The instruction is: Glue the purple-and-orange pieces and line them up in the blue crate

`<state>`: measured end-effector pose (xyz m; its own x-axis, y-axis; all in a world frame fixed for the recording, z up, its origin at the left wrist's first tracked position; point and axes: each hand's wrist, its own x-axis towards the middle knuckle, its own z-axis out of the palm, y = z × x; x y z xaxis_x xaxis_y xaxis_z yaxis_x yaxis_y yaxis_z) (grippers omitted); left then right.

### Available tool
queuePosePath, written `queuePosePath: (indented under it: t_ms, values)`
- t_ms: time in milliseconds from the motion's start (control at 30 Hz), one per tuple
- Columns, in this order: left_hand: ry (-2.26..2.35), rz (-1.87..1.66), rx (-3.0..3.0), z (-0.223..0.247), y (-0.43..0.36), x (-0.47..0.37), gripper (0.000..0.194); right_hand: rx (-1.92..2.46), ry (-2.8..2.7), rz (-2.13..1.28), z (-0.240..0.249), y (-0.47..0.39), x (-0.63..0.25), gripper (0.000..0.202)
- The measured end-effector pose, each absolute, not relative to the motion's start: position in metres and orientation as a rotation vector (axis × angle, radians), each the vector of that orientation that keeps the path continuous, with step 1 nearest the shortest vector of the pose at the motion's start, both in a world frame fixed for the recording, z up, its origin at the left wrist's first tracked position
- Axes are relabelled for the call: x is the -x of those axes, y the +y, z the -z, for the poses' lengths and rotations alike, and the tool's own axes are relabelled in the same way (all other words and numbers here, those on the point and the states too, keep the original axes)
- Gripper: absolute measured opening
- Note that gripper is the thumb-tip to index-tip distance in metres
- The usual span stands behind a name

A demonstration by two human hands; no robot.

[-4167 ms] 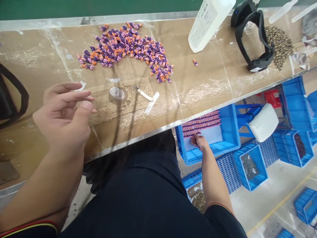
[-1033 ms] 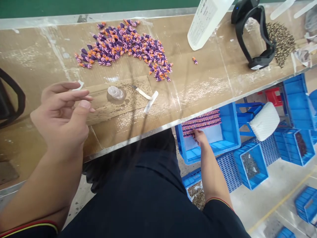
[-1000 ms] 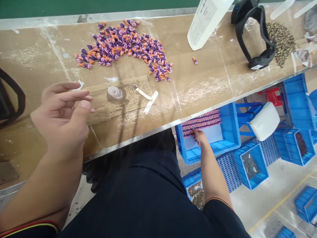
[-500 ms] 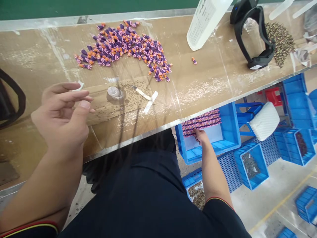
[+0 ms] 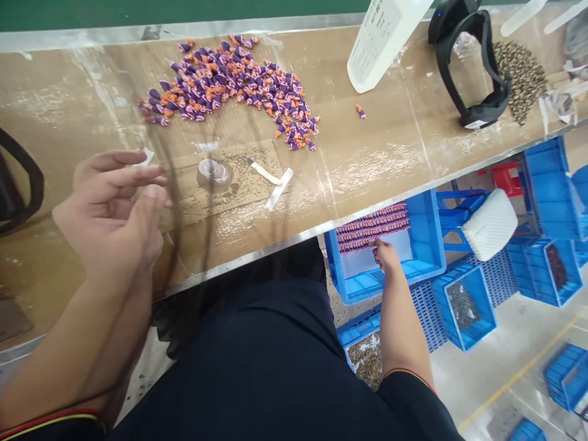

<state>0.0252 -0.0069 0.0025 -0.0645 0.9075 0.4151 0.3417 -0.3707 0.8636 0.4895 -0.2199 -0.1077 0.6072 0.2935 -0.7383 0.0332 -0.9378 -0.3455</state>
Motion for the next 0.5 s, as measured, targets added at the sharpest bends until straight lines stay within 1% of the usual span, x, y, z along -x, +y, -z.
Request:
queuePosePath:
  t_ms: [100,333,500]
  values:
    - [1.277,-1.461,-1.741,-0.003,-0.007,-0.026,0.026,2.665,-0.328,-1.141,0.107,-0.228,-0.501,0.039]
    - [1.263,-1.461,-1.721,-0.004,-0.008,-0.026,0.025,2.909,-0.568,-0.900,0.120,-0.231,-0.504,0.016]
    - [1.264,-1.465,-1.749,-0.001,-0.008,-0.024,0.026,2.925,-0.698,-0.903,0.119,-0.231,-0.499,0.019]
